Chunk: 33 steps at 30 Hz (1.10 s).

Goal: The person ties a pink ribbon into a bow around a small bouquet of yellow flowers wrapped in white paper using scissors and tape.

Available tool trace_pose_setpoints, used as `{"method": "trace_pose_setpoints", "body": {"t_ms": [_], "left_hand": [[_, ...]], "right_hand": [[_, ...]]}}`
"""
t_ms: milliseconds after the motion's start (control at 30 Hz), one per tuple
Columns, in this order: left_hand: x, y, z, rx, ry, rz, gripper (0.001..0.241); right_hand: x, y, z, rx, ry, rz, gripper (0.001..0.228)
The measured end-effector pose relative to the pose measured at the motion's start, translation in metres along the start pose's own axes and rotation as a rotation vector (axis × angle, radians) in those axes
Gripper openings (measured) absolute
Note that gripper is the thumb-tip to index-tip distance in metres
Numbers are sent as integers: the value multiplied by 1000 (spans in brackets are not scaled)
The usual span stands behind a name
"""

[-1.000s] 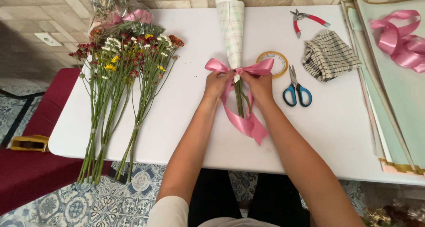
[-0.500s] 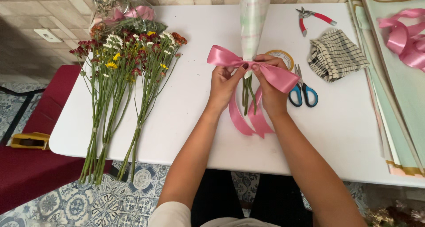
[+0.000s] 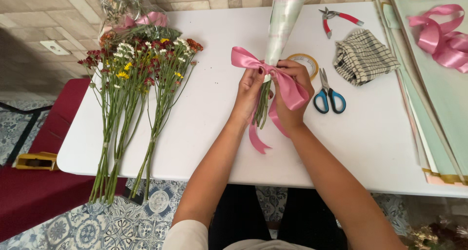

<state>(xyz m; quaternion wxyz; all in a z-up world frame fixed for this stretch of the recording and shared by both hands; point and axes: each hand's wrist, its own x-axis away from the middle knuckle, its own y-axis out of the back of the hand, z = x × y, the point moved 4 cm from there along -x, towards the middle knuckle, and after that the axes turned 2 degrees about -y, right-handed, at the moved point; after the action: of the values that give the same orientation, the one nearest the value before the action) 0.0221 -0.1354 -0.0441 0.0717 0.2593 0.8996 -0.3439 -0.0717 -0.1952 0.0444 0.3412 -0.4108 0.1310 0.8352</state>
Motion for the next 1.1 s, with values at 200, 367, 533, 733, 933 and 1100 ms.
{"method": "trace_pose_setpoints", "body": {"t_ms": [200, 367, 533, 733, 933, 1100], "left_hand": [[-6, 5, 6, -37, -73, 125, 39], [2, -2, -3, 21, -66, 74, 39], [8, -18, -12, 12, -39, 9, 42], [8, -17, -13, 11, -138, 58, 43], [14, -36, -33, 120, 73, 277, 58], [20, -40, -47, -152, -23, 298, 63]], "right_hand": [[-1, -1, 10, 1, 51, 10, 10], [-3, -5, -1, -132, -91, 24, 13], [-10, 0, -11, -228, -199, 8, 12], [-17, -3, -10, -303, -205, -127, 13], [-37, 2, 5, -168, -169, -82, 16], [-44, -1, 15, -153, -202, -97, 14]]}}
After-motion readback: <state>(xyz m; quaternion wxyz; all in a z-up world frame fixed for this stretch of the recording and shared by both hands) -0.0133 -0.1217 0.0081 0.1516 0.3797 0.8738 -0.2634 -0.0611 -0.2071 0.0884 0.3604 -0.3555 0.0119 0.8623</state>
